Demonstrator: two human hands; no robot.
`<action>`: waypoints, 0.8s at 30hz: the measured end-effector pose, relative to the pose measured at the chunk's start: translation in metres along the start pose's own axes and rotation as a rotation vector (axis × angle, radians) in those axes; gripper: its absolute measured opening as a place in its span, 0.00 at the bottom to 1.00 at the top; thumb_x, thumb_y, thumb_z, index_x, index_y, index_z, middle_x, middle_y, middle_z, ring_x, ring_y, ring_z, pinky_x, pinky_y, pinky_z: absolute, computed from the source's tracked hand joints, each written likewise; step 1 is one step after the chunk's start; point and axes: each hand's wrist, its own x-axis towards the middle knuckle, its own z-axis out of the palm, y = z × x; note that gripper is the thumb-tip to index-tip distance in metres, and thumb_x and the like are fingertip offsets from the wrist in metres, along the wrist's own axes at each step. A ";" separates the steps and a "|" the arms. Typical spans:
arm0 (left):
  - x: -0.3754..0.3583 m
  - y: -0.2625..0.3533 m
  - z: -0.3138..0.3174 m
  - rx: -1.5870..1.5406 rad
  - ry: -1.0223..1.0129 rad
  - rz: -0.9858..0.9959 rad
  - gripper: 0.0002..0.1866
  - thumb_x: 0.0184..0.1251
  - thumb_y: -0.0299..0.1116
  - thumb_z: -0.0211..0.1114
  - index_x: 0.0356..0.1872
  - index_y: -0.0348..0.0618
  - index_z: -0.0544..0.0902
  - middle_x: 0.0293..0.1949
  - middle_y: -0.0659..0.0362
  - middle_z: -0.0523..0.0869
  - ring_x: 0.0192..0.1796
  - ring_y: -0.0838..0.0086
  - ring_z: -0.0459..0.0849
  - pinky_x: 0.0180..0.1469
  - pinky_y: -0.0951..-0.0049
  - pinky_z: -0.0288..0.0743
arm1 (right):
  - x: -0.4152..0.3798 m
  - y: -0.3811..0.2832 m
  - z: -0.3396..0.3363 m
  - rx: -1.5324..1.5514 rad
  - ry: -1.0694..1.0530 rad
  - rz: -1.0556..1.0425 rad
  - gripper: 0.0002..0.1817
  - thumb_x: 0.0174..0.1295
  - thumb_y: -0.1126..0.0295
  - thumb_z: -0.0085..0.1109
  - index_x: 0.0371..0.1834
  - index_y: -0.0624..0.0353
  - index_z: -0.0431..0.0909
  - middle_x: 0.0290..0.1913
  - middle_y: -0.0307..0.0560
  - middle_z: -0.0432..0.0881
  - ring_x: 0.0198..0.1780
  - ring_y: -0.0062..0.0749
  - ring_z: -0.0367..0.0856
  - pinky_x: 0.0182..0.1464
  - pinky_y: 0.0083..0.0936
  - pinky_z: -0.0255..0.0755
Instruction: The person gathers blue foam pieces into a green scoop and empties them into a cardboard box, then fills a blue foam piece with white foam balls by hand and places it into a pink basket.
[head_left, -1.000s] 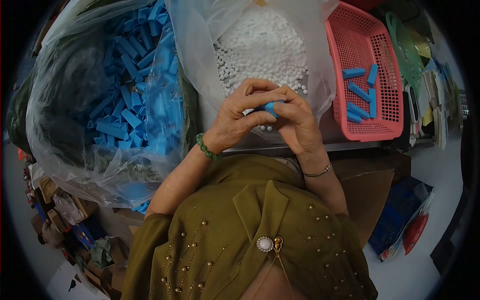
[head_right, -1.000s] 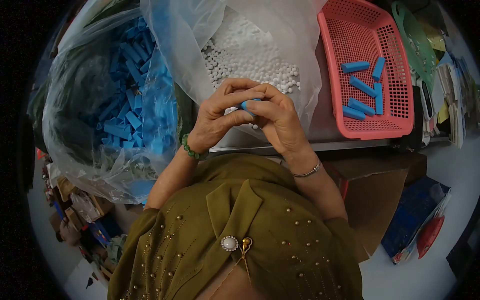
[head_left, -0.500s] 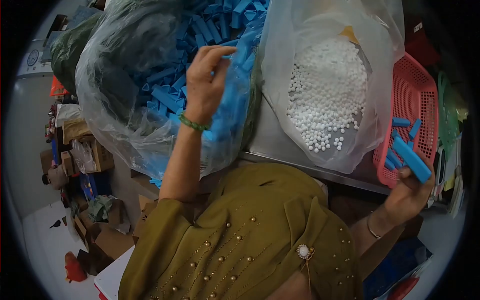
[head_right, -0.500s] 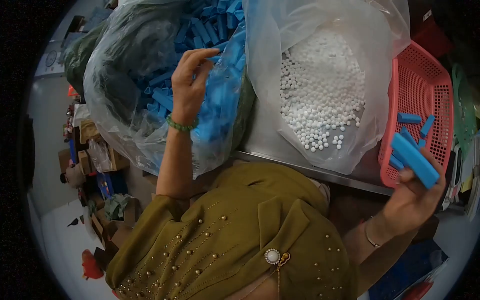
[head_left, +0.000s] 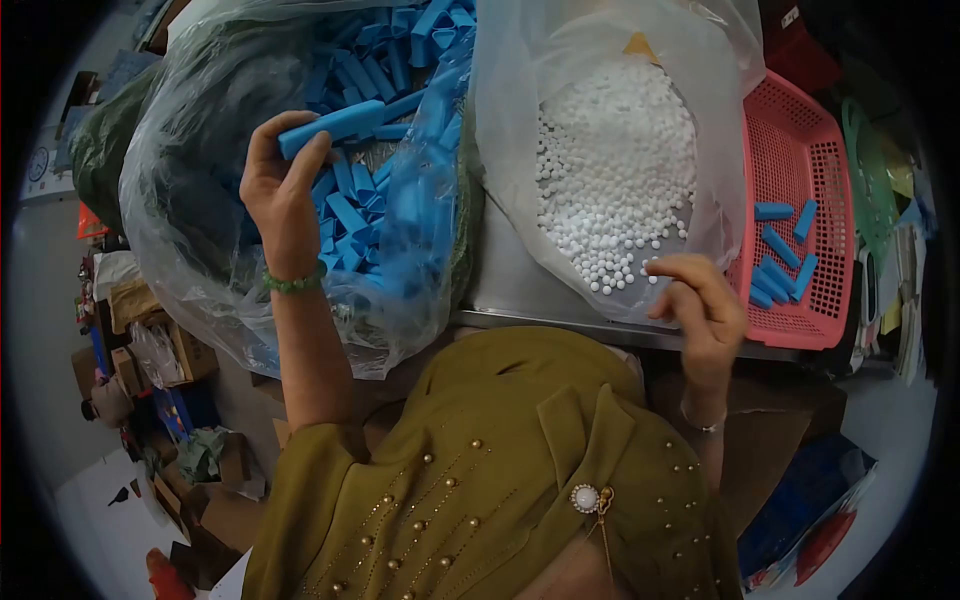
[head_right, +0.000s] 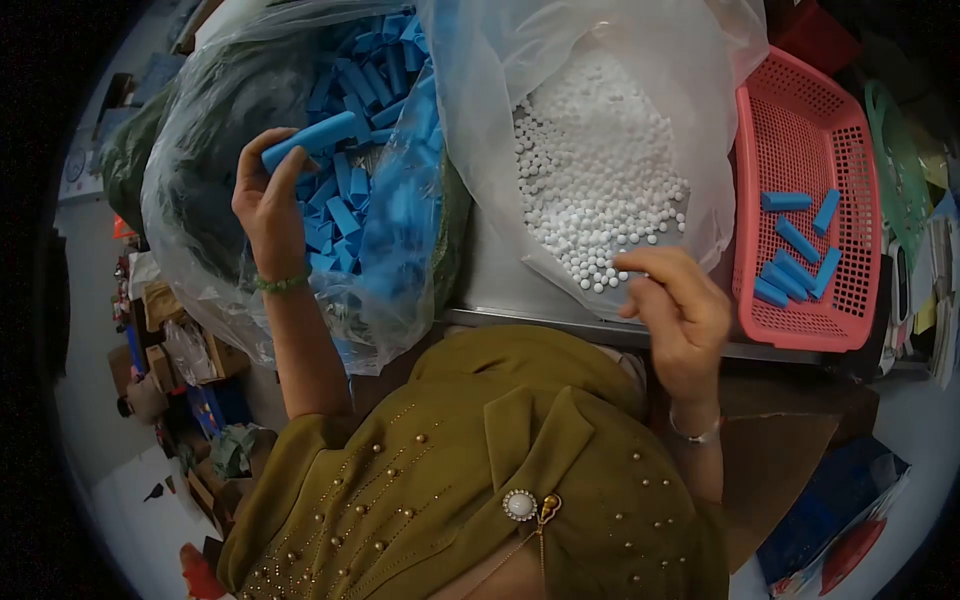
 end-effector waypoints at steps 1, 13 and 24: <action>-0.005 0.002 0.004 -0.390 -0.048 -0.021 0.11 0.60 0.22 0.61 0.45 0.37 0.78 0.45 0.53 0.80 0.41 0.69 0.81 0.44 0.69 0.78 | 0.004 0.008 0.011 0.003 -0.053 -0.021 0.11 0.58 0.85 0.51 0.42 0.67 0.80 0.40 0.47 0.79 0.32 0.20 0.76 0.32 0.14 0.72; -0.085 0.018 0.155 -0.561 -0.747 -0.014 0.17 0.58 0.26 0.67 0.47 0.37 0.75 0.46 0.55 0.78 0.49 0.67 0.79 0.51 0.70 0.73 | 0.015 0.049 0.026 0.463 0.173 0.103 0.14 0.60 0.77 0.59 0.49 0.64 0.74 0.40 0.43 0.82 0.30 0.14 0.76 0.30 0.12 0.70; -0.107 0.008 0.204 0.435 -0.641 0.570 0.34 0.51 0.50 0.69 0.57 0.45 0.71 0.56 0.49 0.69 0.56 0.53 0.69 0.58 0.57 0.60 | 0.005 0.075 0.000 0.214 0.304 0.143 0.13 0.59 0.77 0.61 0.47 0.63 0.76 0.31 0.34 0.78 0.28 0.12 0.72 0.29 0.11 0.67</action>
